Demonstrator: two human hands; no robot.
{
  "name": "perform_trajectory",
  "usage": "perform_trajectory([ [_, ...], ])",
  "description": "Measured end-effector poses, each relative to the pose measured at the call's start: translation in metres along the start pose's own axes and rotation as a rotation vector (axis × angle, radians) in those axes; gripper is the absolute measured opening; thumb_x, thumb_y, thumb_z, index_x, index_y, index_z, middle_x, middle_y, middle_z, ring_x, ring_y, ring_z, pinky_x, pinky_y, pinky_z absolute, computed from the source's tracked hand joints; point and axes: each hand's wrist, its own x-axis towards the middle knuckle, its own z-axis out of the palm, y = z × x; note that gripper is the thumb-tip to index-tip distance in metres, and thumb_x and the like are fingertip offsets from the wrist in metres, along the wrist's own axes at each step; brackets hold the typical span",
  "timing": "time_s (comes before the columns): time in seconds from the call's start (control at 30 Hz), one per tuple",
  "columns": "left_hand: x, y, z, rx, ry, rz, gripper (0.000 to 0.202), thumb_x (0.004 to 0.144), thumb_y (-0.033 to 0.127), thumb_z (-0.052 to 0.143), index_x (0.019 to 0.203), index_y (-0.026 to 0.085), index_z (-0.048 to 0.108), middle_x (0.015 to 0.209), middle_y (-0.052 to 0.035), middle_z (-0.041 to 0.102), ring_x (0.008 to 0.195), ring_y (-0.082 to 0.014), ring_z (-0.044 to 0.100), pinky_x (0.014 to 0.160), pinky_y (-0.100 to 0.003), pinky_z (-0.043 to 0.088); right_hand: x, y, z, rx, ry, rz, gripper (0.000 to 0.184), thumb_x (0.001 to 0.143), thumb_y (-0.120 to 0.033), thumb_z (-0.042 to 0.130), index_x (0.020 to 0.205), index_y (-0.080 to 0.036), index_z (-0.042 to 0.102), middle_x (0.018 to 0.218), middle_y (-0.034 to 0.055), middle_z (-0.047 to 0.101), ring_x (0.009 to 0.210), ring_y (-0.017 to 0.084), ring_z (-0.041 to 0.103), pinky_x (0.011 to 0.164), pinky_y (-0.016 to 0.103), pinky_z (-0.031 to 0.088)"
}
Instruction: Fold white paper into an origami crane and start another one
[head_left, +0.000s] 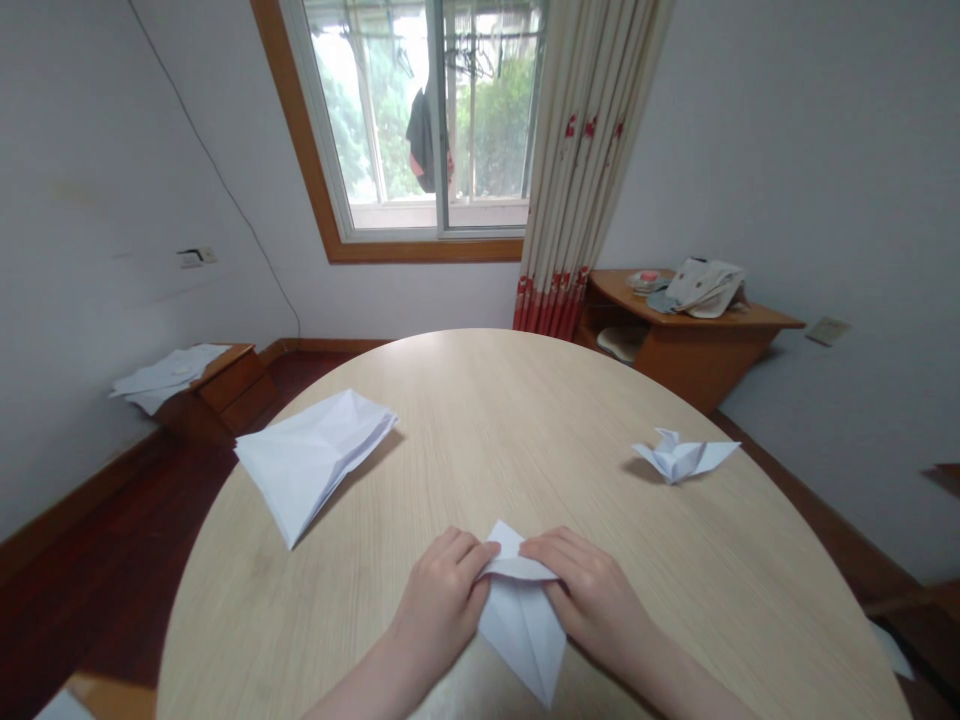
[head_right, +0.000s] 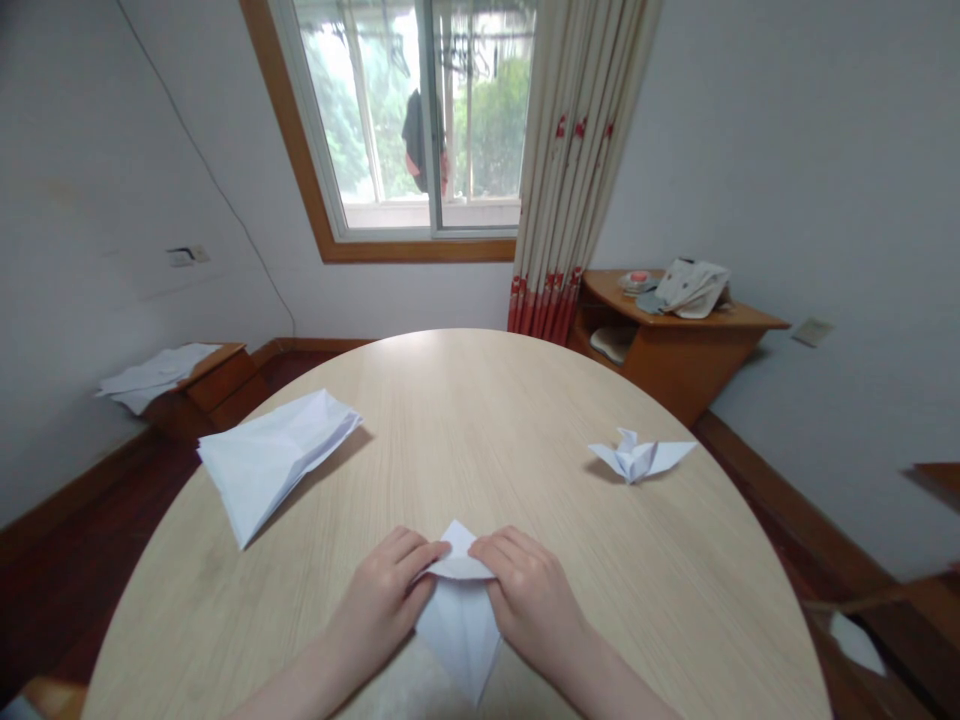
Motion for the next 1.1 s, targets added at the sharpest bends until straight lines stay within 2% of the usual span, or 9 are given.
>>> perform_trajectory([
  [0.17, 0.008, 0.004, 0.002, -0.203, 0.05, -0.212, 0.018, 0.086, 0.01, 0.056, 0.091, 0.019, 0.07, 0.083, -0.0039, 0.067, 0.082, -0.0197, 0.063, 0.076, -0.031, 0.05, 0.004, 0.0, 0.004, 0.018, -0.034, 0.166, 0.021, 0.087, -0.009, 0.044, 0.087, -0.019, 0.063, 0.083, 0.0058, 0.069, 0.08, 0.02, 0.065, 0.07, 0.031, 0.051],
  [0.33, 0.01, 0.009, 0.004, -0.235, 0.079, -0.341, 0.016, 0.084, 0.011, 0.056, 0.083, 0.018, 0.07, 0.075, -0.0035, 0.065, 0.075, -0.02, 0.061, 0.073, -0.031, 0.049, 0.009, 0.0, 0.006, 0.017, -0.118, 0.354, 0.013, 0.084, -0.014, 0.051, 0.088, -0.018, 0.062, 0.088, 0.0071, 0.069, 0.085, 0.023, 0.064, 0.073, 0.034, 0.05],
  [0.53, 0.011, 0.013, 0.008, -0.223, 0.109, -0.411, 0.017, 0.083, 0.011, 0.051, 0.091, 0.017, 0.066, 0.082, -0.0052, 0.065, 0.081, -0.022, 0.061, 0.076, -0.034, 0.048, 0.013, -0.002, 0.01, 0.012, -0.163, 0.458, 0.018, 0.082, -0.015, 0.054, 0.098, -0.016, 0.062, 0.101, 0.0113, 0.069, 0.097, 0.026, 0.062, 0.085, 0.037, 0.047],
  [0.77, 0.016, 0.023, 0.009, -0.173, 0.078, -0.461, 0.015, 0.081, 0.014, 0.057, 0.096, 0.015, 0.06, 0.094, -0.0083, 0.062, 0.093, -0.0251, 0.058, 0.084, -0.039, 0.046, 0.018, -0.015, 0.011, -0.096, -0.194, 0.518, 0.018, 0.084, -0.018, 0.055, 0.1, -0.014, 0.061, 0.103, 0.0138, 0.067, 0.1, 0.028, 0.06, 0.086, 0.038, 0.045],
  [0.97, 0.017, 0.023, 0.005, -0.194, 0.049, -0.468, 0.015, 0.081, 0.012, 0.054, 0.095, 0.014, 0.06, 0.091, -0.0073, 0.062, 0.09, -0.0233, 0.058, 0.083, -0.036, 0.045, 0.021, -0.015, 0.007, -0.066, -0.218, 0.544, 0.023, 0.083, -0.017, 0.053, 0.104, -0.013, 0.062, 0.106, 0.0138, 0.067, 0.102, 0.027, 0.059, 0.089, 0.037, 0.044],
  [1.1, 0.016, 0.022, 0.002, -0.232, 0.064, -0.451, 0.026, 0.077, 0.004, 0.047, 0.095, 0.014, 0.062, 0.09, -0.0068, 0.064, 0.09, -0.0222, 0.059, 0.083, -0.035, 0.045, 0.02, -0.012, 0.003, -0.002, -0.193, 0.543, 0.029, 0.081, -0.011, 0.047, 0.105, -0.015, 0.063, 0.107, 0.0115, 0.068, 0.101, 0.024, 0.06, 0.09, 0.035, 0.043],
])
